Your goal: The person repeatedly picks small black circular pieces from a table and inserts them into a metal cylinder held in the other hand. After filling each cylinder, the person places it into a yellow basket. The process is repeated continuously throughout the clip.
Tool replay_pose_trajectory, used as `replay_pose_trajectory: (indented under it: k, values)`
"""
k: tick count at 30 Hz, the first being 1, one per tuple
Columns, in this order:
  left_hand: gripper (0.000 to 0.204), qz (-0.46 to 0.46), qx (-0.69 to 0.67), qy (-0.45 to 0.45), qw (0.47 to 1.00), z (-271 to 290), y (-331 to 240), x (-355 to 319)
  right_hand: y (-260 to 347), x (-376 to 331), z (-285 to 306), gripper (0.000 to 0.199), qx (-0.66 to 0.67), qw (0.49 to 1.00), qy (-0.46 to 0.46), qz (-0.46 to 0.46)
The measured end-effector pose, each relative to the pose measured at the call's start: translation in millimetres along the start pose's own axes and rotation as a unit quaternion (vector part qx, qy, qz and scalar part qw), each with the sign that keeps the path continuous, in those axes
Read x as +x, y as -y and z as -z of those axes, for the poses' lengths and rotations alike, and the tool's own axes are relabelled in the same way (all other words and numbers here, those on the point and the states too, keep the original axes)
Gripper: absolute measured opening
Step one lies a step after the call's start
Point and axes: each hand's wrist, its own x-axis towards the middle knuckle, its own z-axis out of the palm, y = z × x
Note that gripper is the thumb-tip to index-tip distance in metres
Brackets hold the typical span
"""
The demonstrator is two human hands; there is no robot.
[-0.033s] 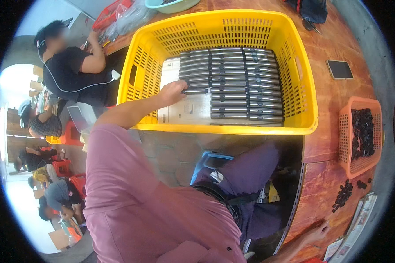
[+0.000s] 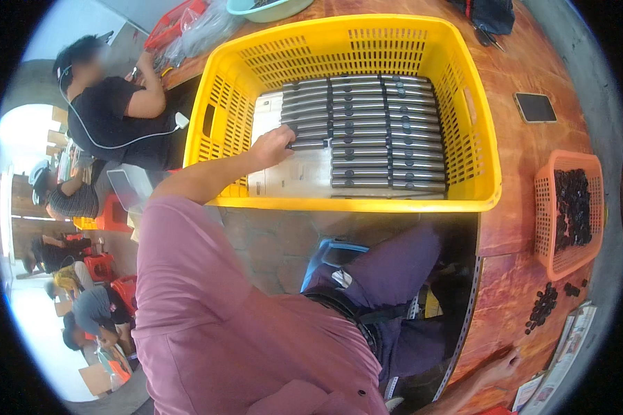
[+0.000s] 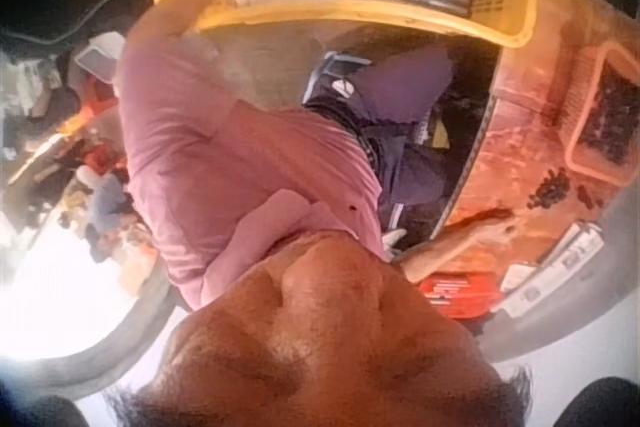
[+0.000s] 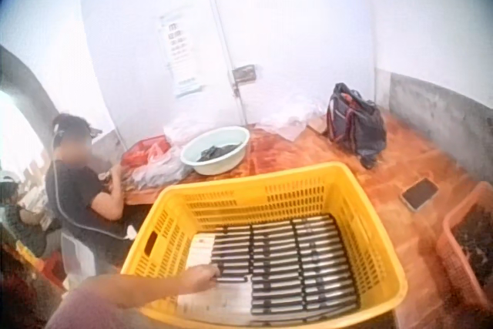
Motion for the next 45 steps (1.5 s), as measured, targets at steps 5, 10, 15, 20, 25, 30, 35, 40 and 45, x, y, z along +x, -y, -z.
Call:
replay_pose_trajectory:
  k: [5,10,15,20,25,30,35,40,45]
  values:
    - [0.032,0.015,0.004,-0.024,1.0,-6.3,-13.0,8.3,-14.4,5.2,2.4,0.042,0.01,1.0,0.005,-0.012]
    - [0.033,0.024,0.008,0.007,1.0,1.8,-13.9,10.8,-6.5,4.6,7.0,0.04,-0.049,0.998,0.009,-0.039]
    - [0.04,0.053,0.012,0.05,0.997,10.5,-15.8,9.1,-14.2,6.1,6.4,0.041,-0.043,0.999,0.0,0.012]
    - [0.07,-0.109,0.16,-0.036,0.98,10.5,-32.6,8.6,-21.1,7.4,4.9,0.039,-0.008,1.0,-0.001,0.011]
    - [0.079,-0.073,0.174,0.001,0.982,5.0,-42.3,16.4,1.5,-3.5,1.0,0.038,0.035,0.999,0.007,-0.007]
    - [0.069,-0.098,0.117,0.014,0.988,32.1,-17.7,22.2,-22.4,6.8,1.8,0.035,0.009,1.0,0.007,0.011]
    - [0.058,-0.013,0.078,-0.045,0.996,38.4,9.0,18.3,-29.2,10.7,0.7,0.036,0.012,1.0,0.017,0.016]
    - [0.053,-0.08,0.118,0.023,0.99,54.5,1.8,11.1,-28.1,12.6,0.8,0.035,0.019,0.999,0.023,0.044]
    - [0.05,-0.079,0.05,-0.079,0.992,75.2,-13.8,39.3,-14.2,-1.8,-11.3,0.026,0.177,0.984,0.014,-0.009]
